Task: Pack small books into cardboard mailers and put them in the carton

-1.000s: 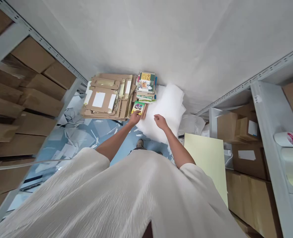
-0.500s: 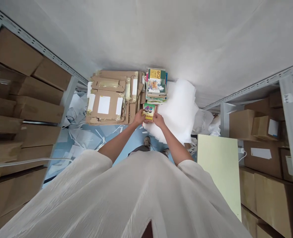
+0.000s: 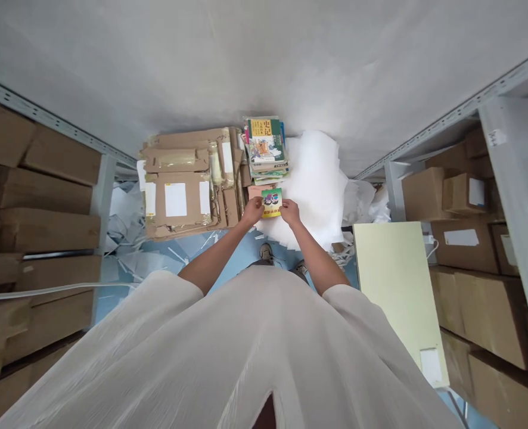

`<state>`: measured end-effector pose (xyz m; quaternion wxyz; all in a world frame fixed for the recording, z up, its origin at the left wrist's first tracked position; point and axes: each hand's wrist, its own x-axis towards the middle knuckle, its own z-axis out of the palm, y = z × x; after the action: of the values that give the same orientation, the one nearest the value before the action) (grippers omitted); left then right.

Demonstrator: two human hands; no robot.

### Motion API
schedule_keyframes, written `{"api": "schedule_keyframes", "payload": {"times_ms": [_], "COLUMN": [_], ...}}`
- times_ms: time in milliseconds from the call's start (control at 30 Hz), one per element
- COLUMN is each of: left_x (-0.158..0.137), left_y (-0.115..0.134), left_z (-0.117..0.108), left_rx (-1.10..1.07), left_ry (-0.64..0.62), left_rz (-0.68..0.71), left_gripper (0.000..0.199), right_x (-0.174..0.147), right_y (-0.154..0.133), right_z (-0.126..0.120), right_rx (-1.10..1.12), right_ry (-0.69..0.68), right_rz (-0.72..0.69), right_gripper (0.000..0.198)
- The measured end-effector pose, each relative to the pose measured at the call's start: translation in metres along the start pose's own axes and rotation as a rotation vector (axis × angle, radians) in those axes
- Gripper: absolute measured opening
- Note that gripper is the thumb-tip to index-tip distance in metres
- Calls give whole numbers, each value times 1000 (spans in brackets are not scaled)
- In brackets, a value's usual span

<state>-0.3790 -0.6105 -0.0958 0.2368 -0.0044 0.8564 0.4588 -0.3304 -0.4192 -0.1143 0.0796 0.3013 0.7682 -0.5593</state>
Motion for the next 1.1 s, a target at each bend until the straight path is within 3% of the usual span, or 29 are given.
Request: {"api": "schedule_keyframes", "payload": {"times_ms": [67,167,300,467,667,800,900,1100], "left_x": [-2,-8,-25,-71,-149,-199,-226,-247], "left_y": [16,54,116,173,203,210,209,201], "left_z": [5,19,57,142,263,340,388,465], "left_rx": [36,142,345,632,715,768,806,720], "left_ry": [3,-4,-137,-328,-523,-704,-824,-918], "left_rz": [70,295,580,807,996,1041,996,806], "left_gripper": [48,42,44,48,37,32,27,20], "right_x": [-9,-27,-59,-119,-218,-280,-317,-369], "right_y": [-2,-2,17,74,166,220,251,303], "right_z": [-22,-65,-127,-202,-296,-346,-367,-386], "right_rx": [32,34,32,12,1,-95,-186,-103], "right_ry": [14,63,162,287,438,480,512,920], "right_rz": [9,-7,-60,-138,-61,44,99,284], "right_gripper": [45,50,50,46,42,40,41,47]}}
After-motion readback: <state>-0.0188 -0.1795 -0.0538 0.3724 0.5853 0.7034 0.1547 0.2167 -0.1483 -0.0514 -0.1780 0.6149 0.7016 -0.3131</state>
